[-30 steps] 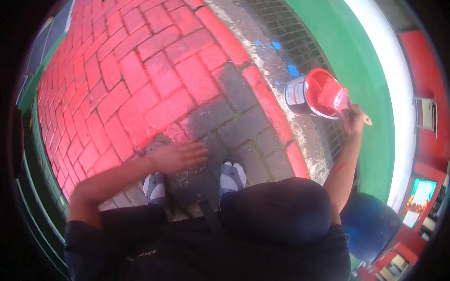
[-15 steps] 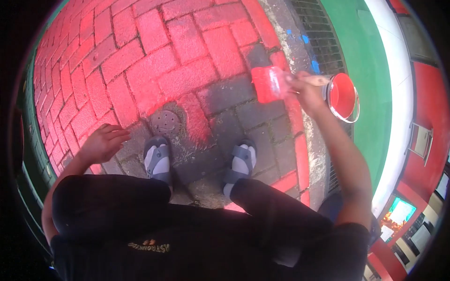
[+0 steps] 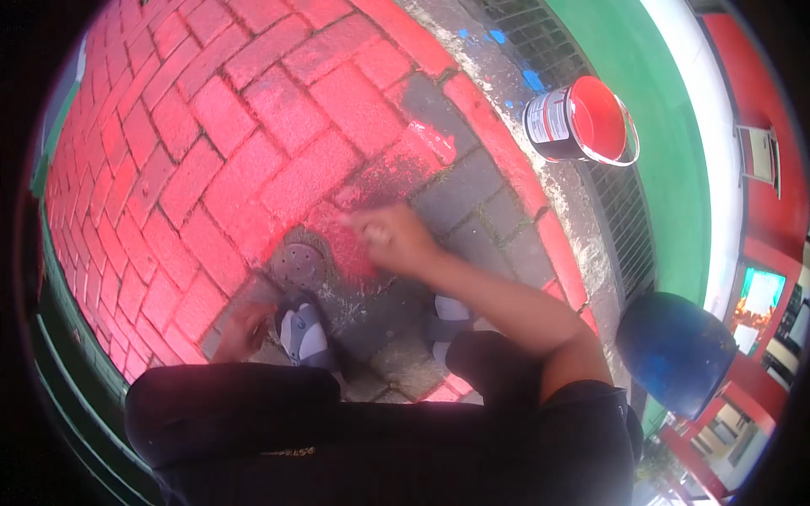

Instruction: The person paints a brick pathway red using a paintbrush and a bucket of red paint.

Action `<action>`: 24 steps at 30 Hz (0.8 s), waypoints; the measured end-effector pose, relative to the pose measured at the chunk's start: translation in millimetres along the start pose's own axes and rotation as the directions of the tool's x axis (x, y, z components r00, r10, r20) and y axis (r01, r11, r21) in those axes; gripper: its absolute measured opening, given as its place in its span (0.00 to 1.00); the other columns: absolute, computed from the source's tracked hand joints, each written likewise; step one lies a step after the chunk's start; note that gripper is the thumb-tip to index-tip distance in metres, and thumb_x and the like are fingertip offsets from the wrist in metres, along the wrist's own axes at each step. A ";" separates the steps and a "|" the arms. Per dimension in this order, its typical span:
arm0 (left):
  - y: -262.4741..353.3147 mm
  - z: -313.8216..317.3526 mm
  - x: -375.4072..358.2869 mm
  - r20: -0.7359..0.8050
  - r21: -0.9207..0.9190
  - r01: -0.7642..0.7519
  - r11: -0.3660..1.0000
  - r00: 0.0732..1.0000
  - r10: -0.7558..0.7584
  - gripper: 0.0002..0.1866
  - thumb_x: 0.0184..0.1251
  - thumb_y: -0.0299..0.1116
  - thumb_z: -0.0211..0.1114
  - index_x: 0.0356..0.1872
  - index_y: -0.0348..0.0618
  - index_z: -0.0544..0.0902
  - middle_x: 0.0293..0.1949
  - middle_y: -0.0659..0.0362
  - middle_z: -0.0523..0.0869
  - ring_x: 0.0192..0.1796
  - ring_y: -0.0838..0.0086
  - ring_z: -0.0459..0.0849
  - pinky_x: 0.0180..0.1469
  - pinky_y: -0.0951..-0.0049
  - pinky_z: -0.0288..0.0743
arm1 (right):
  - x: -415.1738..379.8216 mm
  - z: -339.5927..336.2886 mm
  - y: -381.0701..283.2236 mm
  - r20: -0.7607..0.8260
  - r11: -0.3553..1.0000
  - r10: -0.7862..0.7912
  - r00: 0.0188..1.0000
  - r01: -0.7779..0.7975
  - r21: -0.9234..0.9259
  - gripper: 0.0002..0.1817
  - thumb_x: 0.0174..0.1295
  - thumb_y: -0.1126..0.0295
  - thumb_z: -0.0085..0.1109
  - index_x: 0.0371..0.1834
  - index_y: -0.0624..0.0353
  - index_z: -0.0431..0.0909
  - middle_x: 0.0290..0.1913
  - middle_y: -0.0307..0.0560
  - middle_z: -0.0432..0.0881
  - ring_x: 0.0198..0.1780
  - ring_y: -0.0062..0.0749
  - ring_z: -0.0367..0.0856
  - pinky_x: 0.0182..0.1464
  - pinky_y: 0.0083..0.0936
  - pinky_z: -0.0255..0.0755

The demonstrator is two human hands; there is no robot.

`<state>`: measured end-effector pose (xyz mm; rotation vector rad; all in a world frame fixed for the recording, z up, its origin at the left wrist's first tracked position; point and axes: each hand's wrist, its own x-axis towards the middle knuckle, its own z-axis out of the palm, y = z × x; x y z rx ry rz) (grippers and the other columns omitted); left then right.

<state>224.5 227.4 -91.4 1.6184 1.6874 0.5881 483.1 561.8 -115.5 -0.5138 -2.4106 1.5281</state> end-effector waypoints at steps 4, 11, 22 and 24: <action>-3.2 -1.2 -3.1 -0.010 0.000 0.023 1.000 1.000 -0.023 0.14 0.64 0.21 0.67 0.51 0.38 0.83 0.46 0.51 0.89 0.46 0.52 0.87 0.50 0.57 0.81 | 36.6 -102.9 64.9 -0.163 0.843 0.517 0.840 -0.466 0.269 0.03 0.62 0.76 0.61 0.31 0.55 0.82 0.31 0.39 0.87 0.31 0.22 0.84 0.32 0.26 0.77; -10.3 9.2 -26.6 -0.022 -0.022 0.072 0.997 0.997 -0.073 0.13 0.63 0.20 0.67 0.49 0.39 0.84 0.44 0.51 0.89 0.45 0.53 0.87 0.49 0.57 0.82 | 55.4 -159.9 68.9 -0.473 0.910 0.104 0.875 -0.276 -0.311 0.08 0.58 0.81 0.62 0.23 0.61 0.74 0.25 0.38 0.81 0.30 0.26 0.84 0.36 0.27 0.78; -15.3 12.0 -20.0 -0.069 -0.011 0.059 0.998 0.996 -0.059 0.14 0.58 0.16 0.66 0.47 0.38 0.84 0.41 0.51 0.88 0.43 0.53 0.86 0.45 0.57 0.81 | 133.4 -122.9 61.0 -0.621 0.936 0.336 0.708 -0.326 0.134 0.14 0.65 0.79 0.63 0.22 0.57 0.72 0.36 0.42 0.85 0.35 0.35 0.88 0.35 0.25 0.81; -19.8 10.4 -19.1 -0.070 -0.023 0.058 0.998 0.996 -0.059 0.14 0.58 0.16 0.66 0.46 0.38 0.84 0.41 0.51 0.88 0.42 0.53 0.86 0.45 0.58 0.81 | 114.1 -127.8 119.4 -0.675 0.840 0.542 0.500 -0.304 0.449 0.11 0.65 0.80 0.62 0.26 0.57 0.73 0.37 0.45 0.85 0.32 0.32 0.86 0.31 0.31 0.83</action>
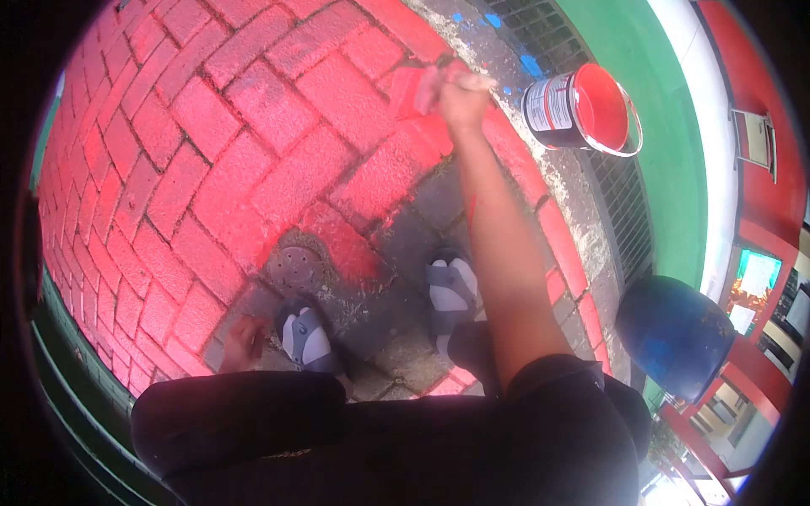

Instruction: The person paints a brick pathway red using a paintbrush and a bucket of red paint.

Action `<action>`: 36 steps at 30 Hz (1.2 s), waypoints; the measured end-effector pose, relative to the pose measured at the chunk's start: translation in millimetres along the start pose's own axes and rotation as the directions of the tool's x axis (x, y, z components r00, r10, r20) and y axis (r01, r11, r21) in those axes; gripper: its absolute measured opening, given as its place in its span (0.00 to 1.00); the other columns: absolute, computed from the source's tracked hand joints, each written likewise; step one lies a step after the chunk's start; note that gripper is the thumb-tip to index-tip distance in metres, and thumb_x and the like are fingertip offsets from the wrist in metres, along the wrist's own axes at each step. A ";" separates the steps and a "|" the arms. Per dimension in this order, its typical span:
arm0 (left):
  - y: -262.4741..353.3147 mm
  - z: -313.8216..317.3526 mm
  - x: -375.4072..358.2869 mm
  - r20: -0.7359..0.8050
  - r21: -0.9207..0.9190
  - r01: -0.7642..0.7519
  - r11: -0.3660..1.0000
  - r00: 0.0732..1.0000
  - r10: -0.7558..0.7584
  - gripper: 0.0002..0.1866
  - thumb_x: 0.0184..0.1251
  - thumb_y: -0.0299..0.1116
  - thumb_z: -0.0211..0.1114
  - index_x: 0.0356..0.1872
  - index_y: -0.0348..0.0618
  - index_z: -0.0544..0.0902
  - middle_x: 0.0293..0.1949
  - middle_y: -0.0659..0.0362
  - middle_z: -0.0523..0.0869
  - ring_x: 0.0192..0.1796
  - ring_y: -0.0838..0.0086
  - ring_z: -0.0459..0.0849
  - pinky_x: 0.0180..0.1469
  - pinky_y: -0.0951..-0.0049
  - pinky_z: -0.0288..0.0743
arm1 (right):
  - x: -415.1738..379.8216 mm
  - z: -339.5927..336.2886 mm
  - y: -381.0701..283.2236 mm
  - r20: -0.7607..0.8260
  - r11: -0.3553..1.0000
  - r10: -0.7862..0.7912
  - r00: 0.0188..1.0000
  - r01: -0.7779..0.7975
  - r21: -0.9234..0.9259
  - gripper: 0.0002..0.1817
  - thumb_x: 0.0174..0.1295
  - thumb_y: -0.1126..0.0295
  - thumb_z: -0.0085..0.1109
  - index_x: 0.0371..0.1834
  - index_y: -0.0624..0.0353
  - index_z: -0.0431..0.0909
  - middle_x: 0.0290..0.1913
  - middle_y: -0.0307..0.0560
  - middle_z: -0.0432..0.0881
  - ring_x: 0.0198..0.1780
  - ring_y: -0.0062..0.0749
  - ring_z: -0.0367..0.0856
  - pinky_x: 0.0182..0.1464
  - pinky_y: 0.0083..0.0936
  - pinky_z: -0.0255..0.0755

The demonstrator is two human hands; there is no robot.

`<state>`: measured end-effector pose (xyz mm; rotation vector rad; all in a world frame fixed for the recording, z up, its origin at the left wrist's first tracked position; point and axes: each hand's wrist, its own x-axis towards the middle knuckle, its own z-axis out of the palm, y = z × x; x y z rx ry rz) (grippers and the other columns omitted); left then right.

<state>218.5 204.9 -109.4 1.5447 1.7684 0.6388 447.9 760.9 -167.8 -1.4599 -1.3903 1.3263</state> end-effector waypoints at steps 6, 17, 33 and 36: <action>-2.9 21.0 12.2 -0.093 -0.052 -0.033 0.998 0.995 0.028 0.12 0.61 0.16 0.66 0.46 0.36 0.83 0.40 0.49 0.87 0.40 0.52 0.85 0.43 0.58 0.80 | -75.8 -101.3 35.1 -0.441 0.993 0.057 0.896 -0.097 -0.069 0.04 0.60 0.79 0.65 0.32 0.59 0.78 0.37 0.49 0.87 0.32 0.33 0.86 0.32 0.34 0.84; 1.9 44.9 22.8 -0.249 -0.143 -0.094 0.985 0.967 0.056 0.11 0.67 0.17 0.62 0.49 0.33 0.82 0.37 0.48 0.85 0.37 0.55 0.83 0.42 0.60 0.76 | 47.7 99.6 -21.1 -0.303 0.847 -0.059 0.951 -0.113 -0.520 0.17 0.60 0.65 0.68 0.46 0.68 0.82 0.41 0.56 0.90 0.42 0.46 0.89 0.42 0.39 0.81; 13.1 79.9 31.4 -0.387 -0.370 0.107 0.923 0.886 -0.257 0.06 0.70 0.20 0.63 0.45 0.36 0.83 0.40 0.48 0.88 0.40 0.54 0.88 0.45 0.60 0.81 | -45.3 59.5 -49.6 -0.379 0.657 -0.288 0.879 -0.107 -0.747 0.19 0.68 0.61 0.59 0.37 0.72 0.83 0.36 0.68 0.88 0.45 0.58 0.91 0.44 0.46 0.83; 16.6 73.3 38.2 -0.345 -0.367 0.121 0.922 0.903 -0.256 0.06 0.70 0.20 0.63 0.45 0.36 0.83 0.40 0.48 0.88 0.41 0.53 0.88 0.46 0.60 0.81 | 43.7 85.2 -5.5 -0.393 0.962 -0.171 0.904 0.066 -0.266 0.19 0.66 0.60 0.61 0.42 0.71 0.82 0.40 0.66 0.89 0.47 0.57 0.91 0.47 0.46 0.83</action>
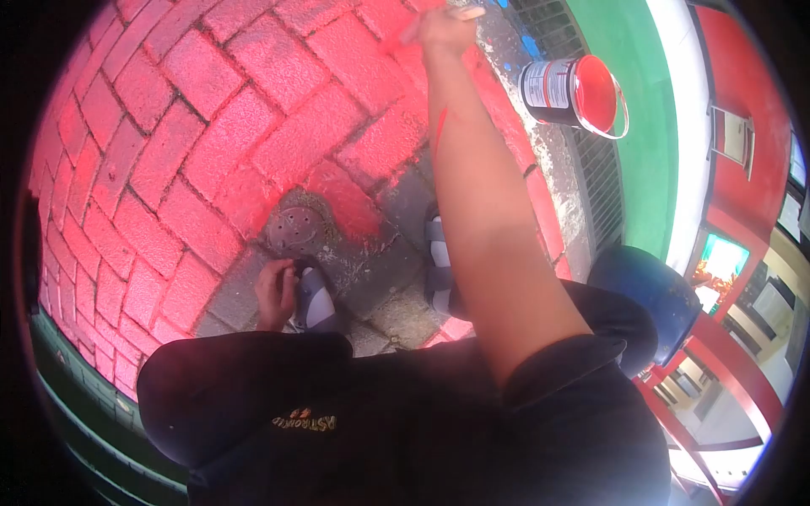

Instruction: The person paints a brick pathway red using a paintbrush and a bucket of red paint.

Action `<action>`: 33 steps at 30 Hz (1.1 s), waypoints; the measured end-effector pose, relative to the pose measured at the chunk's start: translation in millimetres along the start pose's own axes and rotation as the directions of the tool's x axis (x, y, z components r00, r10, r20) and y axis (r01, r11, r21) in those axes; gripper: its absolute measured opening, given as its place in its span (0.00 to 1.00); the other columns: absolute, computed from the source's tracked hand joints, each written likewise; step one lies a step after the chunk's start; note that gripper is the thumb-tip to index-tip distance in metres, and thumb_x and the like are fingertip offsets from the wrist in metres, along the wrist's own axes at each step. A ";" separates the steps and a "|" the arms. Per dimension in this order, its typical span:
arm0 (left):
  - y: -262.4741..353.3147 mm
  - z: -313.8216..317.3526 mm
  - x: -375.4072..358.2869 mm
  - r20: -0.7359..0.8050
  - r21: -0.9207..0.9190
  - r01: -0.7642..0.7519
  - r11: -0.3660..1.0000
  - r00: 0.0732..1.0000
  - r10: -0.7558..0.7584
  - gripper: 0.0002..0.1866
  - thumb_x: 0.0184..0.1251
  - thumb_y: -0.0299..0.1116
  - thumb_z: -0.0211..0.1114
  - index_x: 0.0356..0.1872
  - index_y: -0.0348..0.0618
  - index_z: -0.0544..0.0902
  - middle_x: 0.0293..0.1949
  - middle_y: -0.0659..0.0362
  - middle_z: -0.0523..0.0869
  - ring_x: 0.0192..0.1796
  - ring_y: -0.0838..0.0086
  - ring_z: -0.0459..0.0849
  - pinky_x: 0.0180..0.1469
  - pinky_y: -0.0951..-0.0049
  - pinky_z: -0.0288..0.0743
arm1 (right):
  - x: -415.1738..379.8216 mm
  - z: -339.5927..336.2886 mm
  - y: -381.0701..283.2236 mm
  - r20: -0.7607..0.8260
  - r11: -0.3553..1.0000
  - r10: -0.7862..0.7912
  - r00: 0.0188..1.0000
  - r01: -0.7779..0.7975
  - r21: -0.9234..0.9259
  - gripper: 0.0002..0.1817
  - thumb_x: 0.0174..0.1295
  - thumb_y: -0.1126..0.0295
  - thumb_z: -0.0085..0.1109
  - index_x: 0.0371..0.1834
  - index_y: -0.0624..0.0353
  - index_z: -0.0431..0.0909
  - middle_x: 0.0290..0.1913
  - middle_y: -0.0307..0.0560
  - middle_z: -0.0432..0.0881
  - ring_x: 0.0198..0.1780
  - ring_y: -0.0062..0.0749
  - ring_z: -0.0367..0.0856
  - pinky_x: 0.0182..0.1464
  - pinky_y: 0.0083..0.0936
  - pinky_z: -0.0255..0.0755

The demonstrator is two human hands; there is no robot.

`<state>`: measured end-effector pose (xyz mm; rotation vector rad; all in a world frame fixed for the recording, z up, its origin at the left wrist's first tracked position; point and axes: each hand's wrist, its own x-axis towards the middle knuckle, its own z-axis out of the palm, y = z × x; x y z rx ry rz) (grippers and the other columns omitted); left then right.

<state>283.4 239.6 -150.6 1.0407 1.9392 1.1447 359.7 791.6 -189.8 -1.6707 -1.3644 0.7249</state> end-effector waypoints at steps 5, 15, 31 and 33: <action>9.7 0.7 23.9 0.087 -0.018 -0.029 0.999 0.996 0.031 0.06 0.69 0.21 0.65 0.45 0.36 0.84 0.40 0.48 0.89 0.44 0.52 0.89 0.48 0.59 0.81 | 4.5 -66.5 68.5 -0.023 0.966 0.136 0.990 -0.137 -0.218 0.22 0.61 0.61 0.66 0.48 0.70 0.77 0.44 0.62 0.88 0.43 0.56 0.90 0.46 0.48 0.80; 9.0 6.6 30.0 0.226 -0.040 -0.164 0.986 0.959 0.169 0.08 0.70 0.23 0.66 0.48 0.37 0.84 0.41 0.48 0.88 0.44 0.51 0.88 0.49 0.57 0.83 | -73.0 -69.5 -27.4 0.133 0.879 -0.180 0.975 0.220 -0.424 0.09 0.58 0.67 0.61 0.29 0.62 0.85 0.32 0.64 0.87 0.40 0.58 0.90 0.44 0.47 0.81; -1.9 -21.9 2.7 0.146 0.032 -0.043 0.999 0.989 0.038 0.11 0.70 0.21 0.63 0.51 0.35 0.81 0.39 0.47 0.86 0.39 0.56 0.88 0.42 0.63 0.82 | -59.5 -81.3 -38.6 0.596 0.682 -0.373 0.711 0.646 -0.344 0.05 0.59 0.65 0.58 0.30 0.45 0.84 0.41 0.41 0.90 0.39 0.50 0.88 0.41 0.45 0.83; -0.5 -22.0 6.4 0.132 0.022 -0.036 0.999 0.991 0.032 0.11 0.70 0.21 0.63 0.52 0.35 0.81 0.39 0.47 0.86 0.39 0.57 0.88 0.42 0.64 0.82 | -73.1 -84.3 -30.9 0.645 0.670 -0.448 0.619 0.710 -0.216 0.03 0.56 0.69 0.60 0.29 0.47 0.83 0.38 0.44 0.89 0.38 0.51 0.88 0.39 0.45 0.81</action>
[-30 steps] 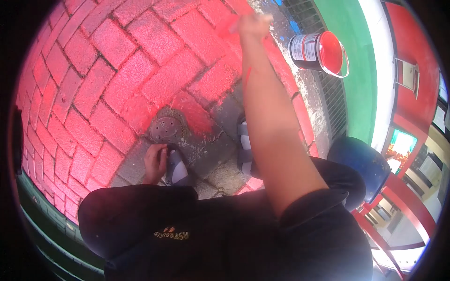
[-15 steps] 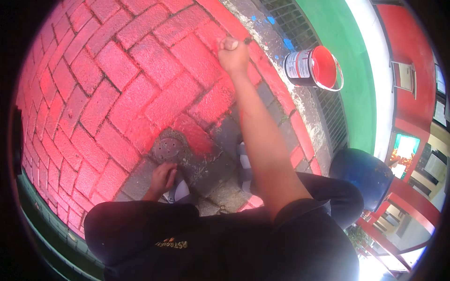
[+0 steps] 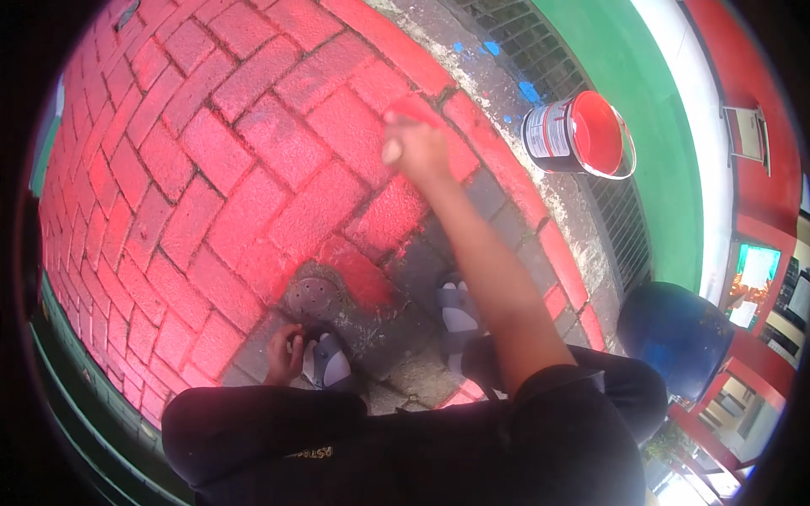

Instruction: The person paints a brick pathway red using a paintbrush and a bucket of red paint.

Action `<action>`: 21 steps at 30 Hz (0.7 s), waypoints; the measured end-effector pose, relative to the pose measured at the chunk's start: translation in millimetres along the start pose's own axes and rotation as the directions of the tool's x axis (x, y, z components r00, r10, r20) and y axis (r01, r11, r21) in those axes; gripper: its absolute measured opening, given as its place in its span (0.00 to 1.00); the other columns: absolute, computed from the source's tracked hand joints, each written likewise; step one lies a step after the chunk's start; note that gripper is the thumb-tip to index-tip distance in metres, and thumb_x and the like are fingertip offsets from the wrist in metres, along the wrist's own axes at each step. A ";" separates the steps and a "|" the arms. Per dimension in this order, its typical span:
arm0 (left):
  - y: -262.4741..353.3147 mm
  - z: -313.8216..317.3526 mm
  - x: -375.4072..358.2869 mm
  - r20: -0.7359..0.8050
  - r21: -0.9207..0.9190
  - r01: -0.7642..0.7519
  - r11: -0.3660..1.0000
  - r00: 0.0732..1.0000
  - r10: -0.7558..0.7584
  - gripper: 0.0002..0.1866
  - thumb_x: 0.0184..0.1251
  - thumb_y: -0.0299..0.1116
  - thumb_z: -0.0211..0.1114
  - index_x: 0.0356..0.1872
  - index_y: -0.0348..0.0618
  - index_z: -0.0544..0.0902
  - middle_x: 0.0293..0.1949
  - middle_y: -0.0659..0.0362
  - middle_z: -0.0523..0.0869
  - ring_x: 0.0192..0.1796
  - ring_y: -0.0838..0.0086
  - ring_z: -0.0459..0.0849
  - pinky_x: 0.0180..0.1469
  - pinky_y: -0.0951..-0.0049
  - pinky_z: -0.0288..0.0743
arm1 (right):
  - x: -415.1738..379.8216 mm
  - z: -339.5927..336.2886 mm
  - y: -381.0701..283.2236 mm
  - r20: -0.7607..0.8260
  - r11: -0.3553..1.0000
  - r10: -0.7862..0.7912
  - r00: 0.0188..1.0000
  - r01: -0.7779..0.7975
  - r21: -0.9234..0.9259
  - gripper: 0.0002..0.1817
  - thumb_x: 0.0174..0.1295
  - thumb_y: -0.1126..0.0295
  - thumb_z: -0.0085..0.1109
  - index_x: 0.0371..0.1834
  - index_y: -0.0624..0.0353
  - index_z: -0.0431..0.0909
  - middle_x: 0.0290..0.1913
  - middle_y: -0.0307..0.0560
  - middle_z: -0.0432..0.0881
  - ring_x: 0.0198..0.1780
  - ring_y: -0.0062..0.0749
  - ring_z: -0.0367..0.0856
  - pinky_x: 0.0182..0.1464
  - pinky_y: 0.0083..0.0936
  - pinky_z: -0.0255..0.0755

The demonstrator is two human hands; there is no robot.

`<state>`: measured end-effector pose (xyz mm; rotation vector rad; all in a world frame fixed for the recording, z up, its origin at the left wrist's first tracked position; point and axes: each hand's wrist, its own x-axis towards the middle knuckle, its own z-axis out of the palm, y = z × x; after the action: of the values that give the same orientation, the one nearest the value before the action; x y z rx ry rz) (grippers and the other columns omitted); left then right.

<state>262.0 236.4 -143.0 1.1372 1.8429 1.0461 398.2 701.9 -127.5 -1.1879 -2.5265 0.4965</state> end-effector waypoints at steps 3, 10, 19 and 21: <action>-0.4 1.7 -0.9 -0.006 0.017 -0.021 1.000 1.000 0.021 0.11 0.71 0.21 0.62 0.52 0.36 0.81 0.39 0.48 0.86 0.38 0.58 0.88 0.42 0.65 0.82 | 3.8 -5.4 -5.6 -0.055 0.990 -0.090 0.994 0.095 0.100 0.03 0.54 0.71 0.61 0.29 0.48 0.82 0.35 0.47 0.88 0.37 0.53 0.88 0.37 0.46 0.80; -1.2 -0.7 -3.7 0.000 0.010 0.011 1.000 1.000 -0.011 0.11 0.72 0.22 0.62 0.53 0.36 0.81 0.38 0.49 0.86 0.38 0.58 0.87 0.42 0.64 0.81 | -4.8 -2.0 -1.1 0.035 0.993 -0.086 0.996 0.083 0.082 0.02 0.55 0.69 0.60 0.30 0.49 0.82 0.34 0.50 0.87 0.37 0.53 0.88 0.38 0.47 0.80; -1.2 1.5 -7.8 0.071 0.069 -0.023 0.997 0.997 0.018 0.11 0.72 0.23 0.62 0.53 0.35 0.80 0.40 0.48 0.86 0.42 0.54 0.86 0.47 0.58 0.80 | -31.4 -14.7 12.0 0.014 0.992 -0.001 1.000 -0.001 0.125 0.03 0.56 0.67 0.60 0.30 0.46 0.84 0.53 0.43 0.89 0.41 0.49 0.89 0.43 0.46 0.82; 7.5 -0.4 -8.0 0.127 0.074 0.015 0.997 0.992 -0.025 0.12 0.71 0.24 0.62 0.53 0.35 0.80 0.42 0.48 0.86 0.45 0.52 0.85 0.50 0.56 0.79 | -31.2 -20.2 19.7 -0.015 0.997 0.078 0.997 -0.077 0.023 0.04 0.56 0.67 0.60 0.31 0.45 0.84 0.52 0.43 0.90 0.42 0.49 0.89 0.43 0.46 0.82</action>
<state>267.1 231.0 -134.8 1.1974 1.7998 0.8808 438.9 692.9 -121.8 -1.2802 -2.4630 0.5311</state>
